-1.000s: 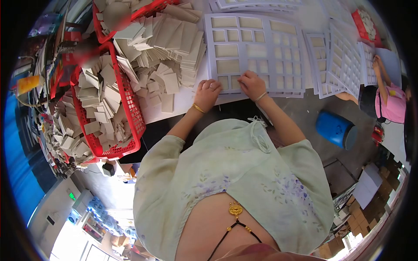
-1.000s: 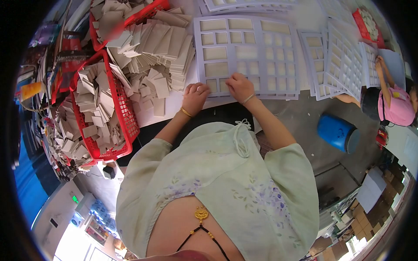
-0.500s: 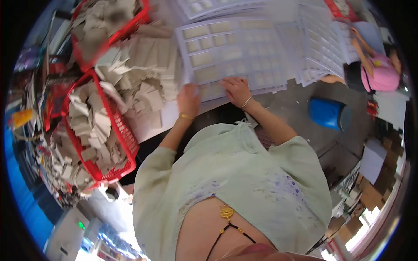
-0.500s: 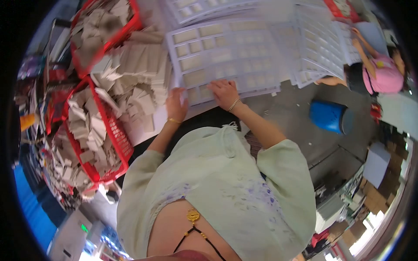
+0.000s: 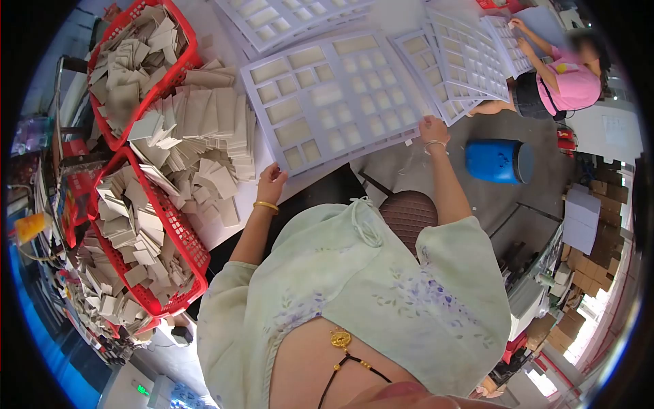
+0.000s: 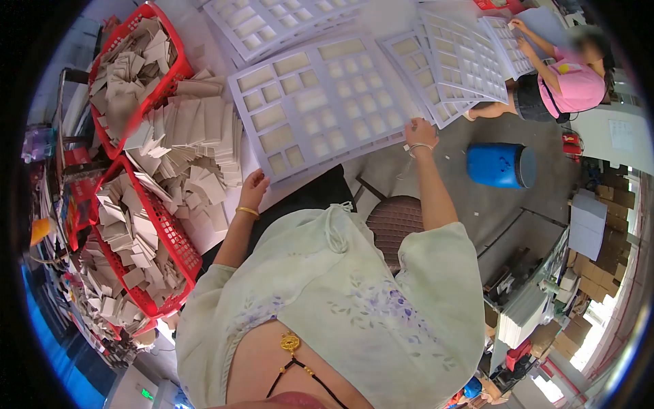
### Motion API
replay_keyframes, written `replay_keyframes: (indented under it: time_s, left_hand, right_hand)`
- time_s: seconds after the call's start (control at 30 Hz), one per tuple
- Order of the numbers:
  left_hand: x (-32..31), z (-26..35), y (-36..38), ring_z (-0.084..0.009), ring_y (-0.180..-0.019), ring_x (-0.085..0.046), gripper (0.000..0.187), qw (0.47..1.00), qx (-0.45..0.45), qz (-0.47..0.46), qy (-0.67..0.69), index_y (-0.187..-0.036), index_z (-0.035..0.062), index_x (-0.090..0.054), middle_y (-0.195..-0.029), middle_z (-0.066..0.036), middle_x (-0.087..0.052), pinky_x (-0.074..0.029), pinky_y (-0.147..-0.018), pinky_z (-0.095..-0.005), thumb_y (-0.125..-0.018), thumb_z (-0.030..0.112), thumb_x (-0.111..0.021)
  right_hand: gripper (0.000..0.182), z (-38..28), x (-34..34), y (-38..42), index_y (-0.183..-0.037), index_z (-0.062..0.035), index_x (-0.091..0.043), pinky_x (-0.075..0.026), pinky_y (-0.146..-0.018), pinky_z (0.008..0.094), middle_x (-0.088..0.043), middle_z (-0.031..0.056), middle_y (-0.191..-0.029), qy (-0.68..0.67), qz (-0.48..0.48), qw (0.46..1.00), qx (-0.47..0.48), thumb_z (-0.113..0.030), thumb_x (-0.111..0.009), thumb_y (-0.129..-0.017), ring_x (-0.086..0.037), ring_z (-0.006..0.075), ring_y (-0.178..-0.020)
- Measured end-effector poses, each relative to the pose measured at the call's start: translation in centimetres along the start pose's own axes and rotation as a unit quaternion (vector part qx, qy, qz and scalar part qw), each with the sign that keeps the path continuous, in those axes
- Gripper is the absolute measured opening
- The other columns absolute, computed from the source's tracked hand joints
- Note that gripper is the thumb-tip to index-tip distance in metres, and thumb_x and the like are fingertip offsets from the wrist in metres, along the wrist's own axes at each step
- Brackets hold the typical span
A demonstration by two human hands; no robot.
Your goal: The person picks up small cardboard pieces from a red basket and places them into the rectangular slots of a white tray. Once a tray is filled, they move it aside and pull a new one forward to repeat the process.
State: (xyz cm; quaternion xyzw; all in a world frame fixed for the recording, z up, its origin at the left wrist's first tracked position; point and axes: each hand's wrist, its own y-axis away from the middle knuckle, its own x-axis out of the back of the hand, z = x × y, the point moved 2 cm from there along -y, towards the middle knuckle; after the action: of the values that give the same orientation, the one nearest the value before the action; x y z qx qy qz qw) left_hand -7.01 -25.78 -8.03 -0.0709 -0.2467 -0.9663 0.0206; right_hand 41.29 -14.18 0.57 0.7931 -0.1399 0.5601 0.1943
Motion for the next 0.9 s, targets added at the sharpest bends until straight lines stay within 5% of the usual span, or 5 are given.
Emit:
replay_keyframes:
  time_s: [0.13,0.43,0.63,0.77,0.9]
  left_hand:
    - [-0.2,3.9,1.7,-0.0135,-0.087,-0.059,0.046,0.992,0.077,0.037,0.090,-0.122,0.0014,-0.053,-0.106,-0.007,-0.060,-0.050,-0.068,-0.0277,-0.083,0.022,-0.067]
    - [1.2,3.3,-0.1,-0.0091,-0.084,-0.056,0.042,0.998,0.045,-0.020,0.045,-0.123,0.0103,-0.052,-0.100,0.001,-0.059,-0.043,-0.058,-0.0229,-0.088,0.031,-0.060]
    - [1.6,4.5,0.9,-0.0124,-0.078,-0.059,0.039,0.996,0.035,0.078,0.016,-0.120,0.0011,-0.049,-0.093,-0.006,-0.058,-0.048,-0.058,-0.0245,-0.090,0.025,-0.059]
    - [1.8,5.5,1.8,-0.0161,-0.075,-0.063,0.033,0.964,0.103,-0.068,0.237,-0.117,0.0052,-0.051,-0.102,-0.010,-0.064,-0.048,-0.054,-0.0255,-0.093,0.027,-0.053]
    - [1.2,10.0,2.9,-0.0171,-0.073,-0.064,0.024,0.933,0.106,-0.091,0.333,-0.113,0.0047,-0.053,-0.098,-0.011,-0.065,-0.047,-0.054,-0.0234,-0.093,0.019,-0.051]
  right_hand:
    - [0.026,0.7,0.9,-1.2,-0.092,-0.0037,-0.066,-0.046,-0.055,0.0227,-0.066,0.0062,-0.077,-0.436,-0.056,0.896,-0.061,-0.028,-0.066,-0.082,-0.064,0.0162,-0.067]
    - [0.016,-3.0,7.1,0.5,-0.082,-0.0079,-0.060,-0.035,-0.043,0.0232,-0.057,0.0008,-0.068,-0.645,-0.172,0.721,-0.189,-0.021,-0.068,-0.082,-0.050,0.0097,-0.055]
    - [0.016,-6.2,11.4,2.1,-0.078,-0.0109,-0.057,-0.034,-0.043,0.0232,-0.055,0.0001,-0.065,-0.689,-0.111,0.703,-0.135,-0.023,-0.067,-0.082,-0.051,0.0101,-0.057]
    - [0.020,-2.7,7.4,-1.6,-0.076,-0.0116,-0.057,-0.035,-0.044,0.0227,-0.055,-0.0007,-0.064,-0.623,-0.109,0.745,-0.212,-0.027,-0.068,-0.081,-0.051,0.0096,-0.056]
    - [0.018,-1.9,5.4,-0.8,-0.080,-0.0147,-0.060,-0.034,-0.043,0.0244,-0.060,-0.0019,-0.070,-0.627,-0.098,0.742,-0.216,-0.030,-0.069,-0.081,-0.050,0.0087,-0.055]
